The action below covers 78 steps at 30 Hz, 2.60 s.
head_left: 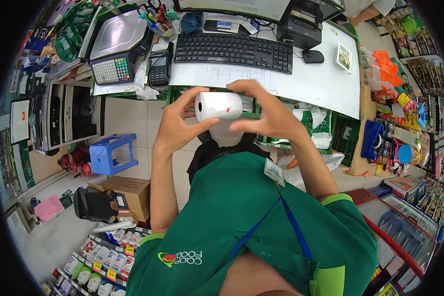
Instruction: Replacing the paper roll in a receipt printer at a grocery store checkout counter.
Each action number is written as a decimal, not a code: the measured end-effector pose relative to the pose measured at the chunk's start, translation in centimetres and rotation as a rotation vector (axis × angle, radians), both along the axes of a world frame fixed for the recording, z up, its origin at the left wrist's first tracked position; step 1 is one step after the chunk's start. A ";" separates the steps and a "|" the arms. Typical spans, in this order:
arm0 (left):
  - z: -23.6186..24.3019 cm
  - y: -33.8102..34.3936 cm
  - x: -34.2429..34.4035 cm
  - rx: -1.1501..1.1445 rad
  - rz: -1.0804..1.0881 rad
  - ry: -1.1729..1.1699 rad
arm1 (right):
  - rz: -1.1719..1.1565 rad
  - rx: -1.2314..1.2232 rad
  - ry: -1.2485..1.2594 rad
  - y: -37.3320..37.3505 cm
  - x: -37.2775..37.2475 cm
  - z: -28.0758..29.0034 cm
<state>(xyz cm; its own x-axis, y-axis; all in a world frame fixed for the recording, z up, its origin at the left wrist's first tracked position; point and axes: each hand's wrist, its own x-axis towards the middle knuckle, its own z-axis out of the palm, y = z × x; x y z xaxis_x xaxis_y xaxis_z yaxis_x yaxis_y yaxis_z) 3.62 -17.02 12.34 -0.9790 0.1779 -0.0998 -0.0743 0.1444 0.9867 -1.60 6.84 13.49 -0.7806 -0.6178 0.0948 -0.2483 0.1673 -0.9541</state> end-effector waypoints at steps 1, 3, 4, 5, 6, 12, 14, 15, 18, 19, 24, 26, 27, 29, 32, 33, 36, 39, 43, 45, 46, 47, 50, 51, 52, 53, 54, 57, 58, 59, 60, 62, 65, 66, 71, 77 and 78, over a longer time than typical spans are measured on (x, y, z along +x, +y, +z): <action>-0.5 -0.3 -0.1 0.003 0.002 -0.001 | 0.035 0.094 0.112 -0.5 -0.1 -0.5; -1.8 -0.9 -0.1 0.100 0.012 -0.013 | 0.071 0.137 0.194 -1.5 -0.6 -1.7; -2.6 -1.2 -0.2 0.107 0.019 -0.019 | 0.104 0.112 0.053 -1.9 -1.1 -2.3; -3.5 -1.6 -0.4 0.155 0.024 -0.034 | 0.146 0.063 -0.071 -2.4 -1.7 -3.1; -4.5 -2.0 -0.5 0.210 0.030 -0.029 | 0.149 0.076 -0.113 -2.9 -2.5 -3.9; -10.9 -5.1 1.3 0.033 0.384 -0.353 | 0.059 0.541 0.150 -9.9 -10.6 -10.3; -12.6 -5.7 3.1 0.069 0.390 -0.487 | 0.084 0.611 0.176 -13.2 -12.4 -12.3; -13.2 -5.9 3.9 0.080 0.360 -0.512 | 0.100 0.682 0.214 -14.8 -12.9 -13.0; -14.8 -6.2 5.5 0.093 0.355 -0.569 | 0.118 0.795 0.346 -18.5 -13.2 -14.1; -15.2 -6.3 5.8 0.113 0.350 -0.582 | 0.103 0.819 0.402 -19.1 -13.0 -14.2; -16.4 -7.6 5.4 0.141 0.308 -0.591 | -0.173 0.521 0.413 -15.4 -9.6 -14.7; -16.4 -8.1 4.5 0.090 0.263 -0.557 | -0.280 0.377 0.300 -11.4 -6.2 -16.4; -16.2 -8.3 3.9 0.085 0.238 -0.563 | -0.320 0.282 0.279 -9.2 -3.7 -17.7; -15.3 -8.4 1.9 -0.005 0.101 -0.444 | -0.420 0.393 0.309 -4.6 1.7 -20.9; -13.0 -7.1 -3.1 0.001 -0.026 -0.178 | -0.634 0.596 -0.246 2.4 11.1 -25.2; -12.1 -6.9 -5.5 0.017 -0.121 -0.041 | -0.792 0.614 -0.264 3.9 14.1 -26.4; -10.6 -5.4 -16.3 -0.434 -0.020 0.340 | -1.034 0.506 -0.783 7.7 20.8 -27.5; -10.8 -4.1 -26.4 -1.000 0.052 0.080 | -1.145 0.422 -0.947 8.0 24.5 -26.9; -12.9 -4.3 -33.1 -1.205 -0.024 -0.117 | -1.178 0.293 -0.860 4.5 23.9 -24.1; -13.7 -4.5 -34.1 -1.210 -0.053 -0.081 | -1.091 0.313 -0.526 1.8 20.7 -21.9; -13.9 -4.6 -34.4 -1.223 -0.055 -0.069 | -1.035 0.341 -0.424 0.3 18.2 -20.8; -14.2 -4.5 -34.4 -1.286 -0.029 -0.002 | -0.927 0.110 -0.390 -1.6 15.5 -19.5; -14.5 -4.7 -34.6 -1.427 -0.112 0.211 | -0.630 0.196 -0.282 -6.4 6.7 -16.6; -14.7 -4.8 -34.9 -1.464 -0.138 0.224 | -0.584 0.109 -0.172 -7.8 4.4 -16.0; -14.8 -4.9 -35.2 -1.502 -0.151 0.242 | -0.572 0.136 -0.241 -8.8 2.9 -15.5; -15.2 -5.3 -35.3 -1.538 -0.184 0.260 | -0.567 0.055 -0.214 -9.5 2.1 -15.2; -15.6 -5.4 -35.7 -1.565 -0.202 0.298 | -0.549 0.100 -0.272 -9.9 1.8 -15.2; -17.0 -5.5 -36.3 -1.659 -0.313 0.341 | -0.517 0.078 -0.330 -8.8 4.0 -15.9; -17.3 -5.3 -36.4 -1.696 -0.313 0.356 | -0.516 0.141 -0.276 -8.1 5.2 -16.4; -17.2 -5.2 -36.4 -1.695 -0.313 0.376 | -0.546 0.209 -0.218 -7.1 6.6 -16.9; -16.9 -5.0 -36.2 -1.719 -0.316 0.383 | -0.568 0.162 -0.287 -5.9 8.1 -17.6; -15.2 -4.3 -35.4 -1.772 -0.394 0.337 | -0.639 0.138 -0.404 -2.8 11.0 -19.1; -11.0 -2.5 -31.3 -1.717 -0.423 0.456 | -0.796 0.196 -0.485 3.2 15.6 -22.3; -9.5 -1.4 -29.2 -1.636 -0.418 0.404 | -0.858 0.279 -0.454 5.5 17.1 -23.6; -11.2 11.6 -12.7 -0.957 -0.777 0.158 | -1.067 0.348 -0.737 15.9 21.8 -30.4; -22.5 35.6 -4.1 -0.499 -0.812 0.312 | -1.184 0.080 -0.946 25.3 23.7 -31.2; -24.1 39.4 -3.9 -0.471 -0.819 0.447 | -1.190 0.114 -0.954 26.8 24.0 -30.9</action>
<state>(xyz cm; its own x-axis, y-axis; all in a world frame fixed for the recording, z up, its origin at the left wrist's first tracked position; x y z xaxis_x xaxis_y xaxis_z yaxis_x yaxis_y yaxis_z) -0.29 22.34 -11.75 -0.5414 0.8407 0.0101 0.5776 0.3632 0.7310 22.40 33.59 -17.43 -0.5533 0.4226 -0.7178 0.7587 -0.0999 -0.6437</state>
